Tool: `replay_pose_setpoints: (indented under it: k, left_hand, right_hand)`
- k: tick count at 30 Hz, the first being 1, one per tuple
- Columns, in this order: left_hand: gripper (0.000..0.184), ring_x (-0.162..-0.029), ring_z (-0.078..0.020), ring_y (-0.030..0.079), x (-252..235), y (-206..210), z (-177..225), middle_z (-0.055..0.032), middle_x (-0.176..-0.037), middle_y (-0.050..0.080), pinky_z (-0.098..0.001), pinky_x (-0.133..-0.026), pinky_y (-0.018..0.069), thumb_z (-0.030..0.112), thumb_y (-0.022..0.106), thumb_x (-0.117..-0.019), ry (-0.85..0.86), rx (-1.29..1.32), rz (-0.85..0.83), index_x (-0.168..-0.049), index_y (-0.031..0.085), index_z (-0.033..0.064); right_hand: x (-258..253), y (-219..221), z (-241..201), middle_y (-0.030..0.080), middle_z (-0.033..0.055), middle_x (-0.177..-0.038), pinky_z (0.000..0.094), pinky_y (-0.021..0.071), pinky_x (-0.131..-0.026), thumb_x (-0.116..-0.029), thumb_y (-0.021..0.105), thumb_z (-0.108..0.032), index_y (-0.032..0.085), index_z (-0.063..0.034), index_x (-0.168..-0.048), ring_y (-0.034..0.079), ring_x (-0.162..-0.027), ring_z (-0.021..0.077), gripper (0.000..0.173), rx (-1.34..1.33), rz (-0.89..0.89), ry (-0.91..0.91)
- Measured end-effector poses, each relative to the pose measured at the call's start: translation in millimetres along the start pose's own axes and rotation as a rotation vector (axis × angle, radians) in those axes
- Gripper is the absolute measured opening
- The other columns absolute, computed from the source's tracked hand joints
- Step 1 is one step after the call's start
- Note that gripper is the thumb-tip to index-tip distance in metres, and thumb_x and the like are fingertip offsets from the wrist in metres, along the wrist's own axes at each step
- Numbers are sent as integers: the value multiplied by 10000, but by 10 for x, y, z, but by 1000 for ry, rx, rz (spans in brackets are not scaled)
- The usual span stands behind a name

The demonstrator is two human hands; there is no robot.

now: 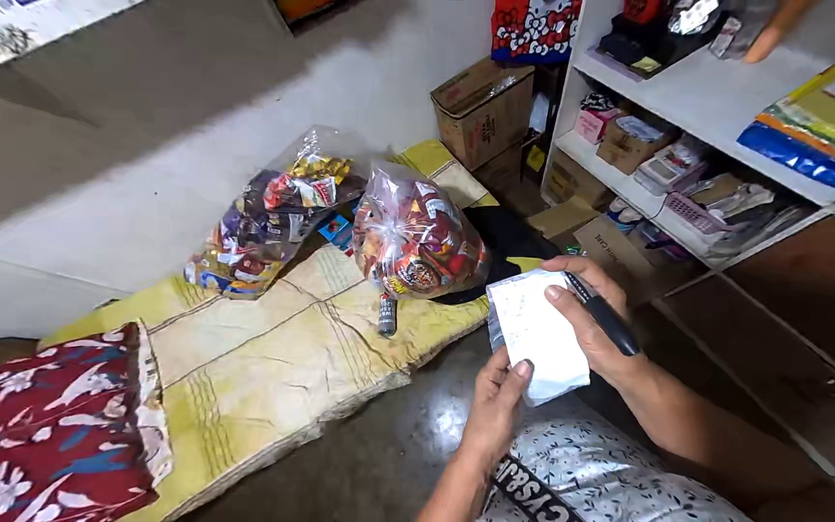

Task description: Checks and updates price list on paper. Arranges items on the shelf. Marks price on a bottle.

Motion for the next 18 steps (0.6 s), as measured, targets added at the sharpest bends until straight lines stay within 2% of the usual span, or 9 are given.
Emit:
replay_pose_setpoints:
  k: [3,4,5,7,10,14,18]
  left_hand:
    - [502,-999,-98,709,0,6,-1,14,-1091,733,-327,-906,589,472,617,-982,12,70,29,-1274,584,66]
    - [513,-1007,-96,709,1,10,0,18,-1092,735,-324,-907,589,498,609,-979,21,89,45,-1272,585,77]
    - [472,-1013,-99,708,2,10,-2,16,-1096,735,-325,-906,589,473,578,-1003,36,104,62,-1269,586,84]
    - [294,-962,-93,710,-21,3,-15,12,-1044,735,-314,-860,599,296,449,-1054,87,121,132,-1200,602,92]
    - [225,-787,-93,701,-67,-50,-55,-21,-882,710,-281,-749,603,72,371,-1034,145,190,258,-1041,596,79]
    - [210,-661,-53,626,-79,-82,-90,30,-732,632,-229,-662,561,37,419,-1025,162,209,328,-973,616,88]
    - [241,-577,-43,602,-82,-67,-92,46,-645,597,-212,-605,550,13,389,-1026,135,231,351,-964,615,69]
  right_hand:
    - [49,14,2,697,-21,-1173,216,545,-919,-955,583,-70,659,-63,-1211,648,-1056,36,267,-11,-23,-9]
    - [65,18,-1,694,-24,-1169,212,542,-919,-956,583,-71,661,-62,-1207,645,-1053,32,263,-9,-30,-13]
    - [82,19,-3,696,-26,-1157,210,544,-913,-956,588,-73,662,-60,-1204,646,-1041,28,259,-5,-37,-18]
    - [111,18,-7,696,-34,-1127,204,551,-886,-959,596,-90,663,-61,-1204,651,-1004,18,255,20,-46,-19]
    - [138,14,-14,700,-24,-1142,219,552,-899,-964,585,-88,660,-62,-1198,654,-1024,31,248,23,-60,-8]
    - [161,20,-26,695,-35,-1162,203,533,-922,-963,579,-81,659,-60,-1198,638,-1052,17,249,25,-72,-8]
    - [183,37,-17,696,-45,-1143,198,538,-913,-957,581,-65,660,-59,-1191,642,-1032,7,247,19,-82,-9]
Point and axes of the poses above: each hand's wrist, its own x-axis away from the middle knuckle, its own y-axis out of the palm, z = x × y, the point moved 1 cm from there along -x, towards the middle knuckle
